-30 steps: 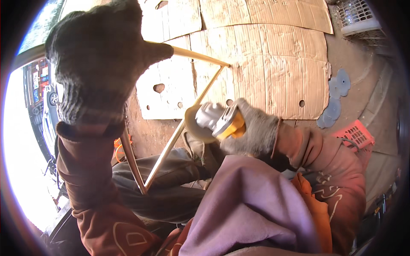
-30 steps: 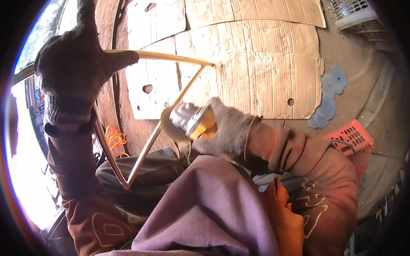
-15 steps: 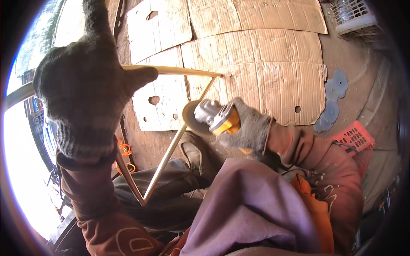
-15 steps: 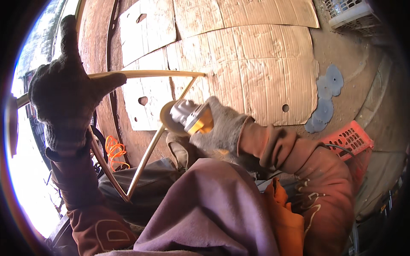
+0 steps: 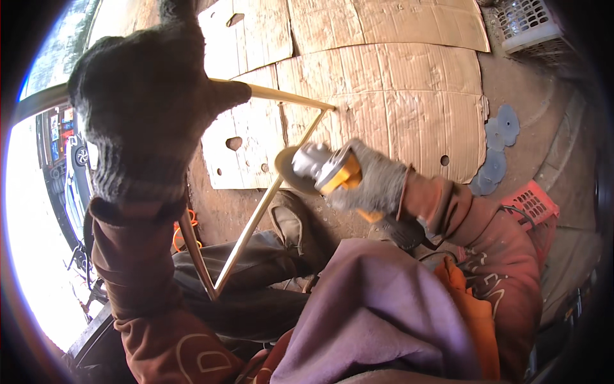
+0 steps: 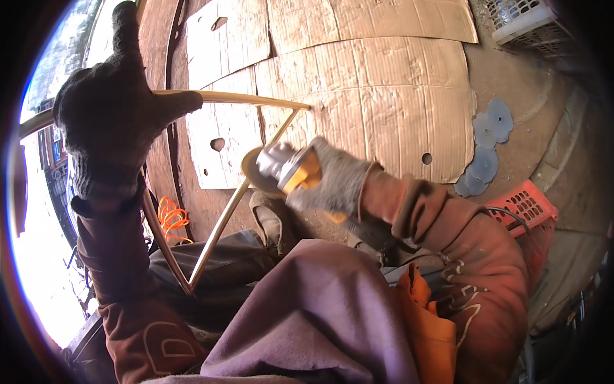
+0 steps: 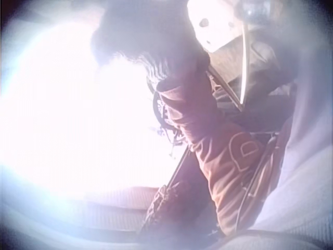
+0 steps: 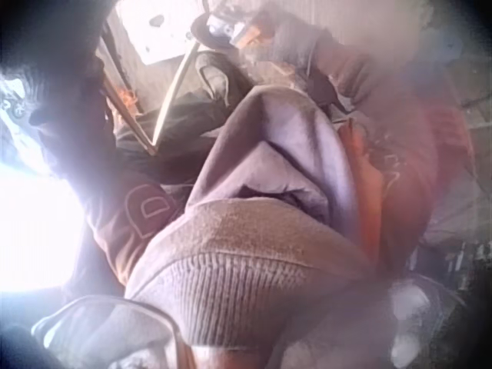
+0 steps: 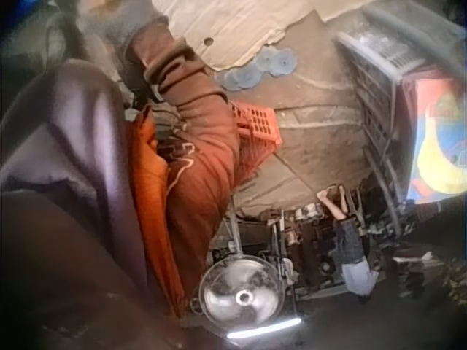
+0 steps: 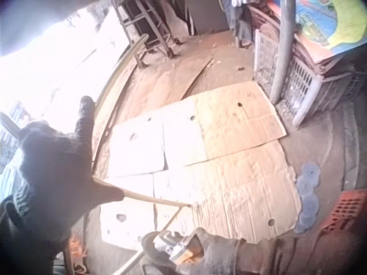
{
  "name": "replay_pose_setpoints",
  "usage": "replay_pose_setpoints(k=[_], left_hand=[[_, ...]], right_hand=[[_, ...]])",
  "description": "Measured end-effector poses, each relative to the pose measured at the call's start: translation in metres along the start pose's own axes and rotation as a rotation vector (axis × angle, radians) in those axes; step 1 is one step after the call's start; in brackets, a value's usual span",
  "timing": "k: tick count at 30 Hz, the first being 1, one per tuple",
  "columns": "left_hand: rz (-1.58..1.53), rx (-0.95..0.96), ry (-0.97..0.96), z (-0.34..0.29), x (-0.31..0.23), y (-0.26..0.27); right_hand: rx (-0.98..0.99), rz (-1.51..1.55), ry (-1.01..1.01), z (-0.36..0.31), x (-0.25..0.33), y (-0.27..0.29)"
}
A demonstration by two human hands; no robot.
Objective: The person uses a handheld grinder to smooth the joints of a triangular metal frame while sitting on the floor. They hold the frame with one gloved hand and manipulate the grinder with the other, then place a metal disk onto the grinder.
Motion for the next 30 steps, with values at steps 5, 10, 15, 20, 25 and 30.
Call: replay_pose_setpoints(k=[5,10,15,20,25,30], left_hand=[[0.079,0.003,0.075,-0.010,-0.019,0.020],[-0.195,-0.074,-0.155,-0.014,-0.003,0.039],[-0.346,-0.116,-0.093,-0.028,0.009,0.023],[-0.124,-0.071,-0.236,-0.022,-0.001,0.035],[-0.552,-1.067,-0.323,-0.098,0.035,0.015],[-1.542,0.504,0.065,-0.153,0.015,-0.099]], right_hand=[[0.001,-0.277,-0.084,-0.011,0.032,-0.008],[-0.228,-0.247,-0.164,-0.041,0.055,0.024],[-0.461,-0.032,0.116,-0.116,0.090,0.018],[-0.710,0.355,0.325,-0.174,0.120,0.034],[-0.877,0.593,0.359,-0.192,0.095,0.051],[-0.724,0.729,0.333,-0.157,0.061,0.078]])
Point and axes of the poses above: each hand's wrist, its own z-axis towards the middle knuckle, its own y-axis out of the back of the hand, x = y × z, the point moved 3 cm from there along z, towards the middle knuckle, and after that the axes turned 1 degree about z, right-handed, at the moved point
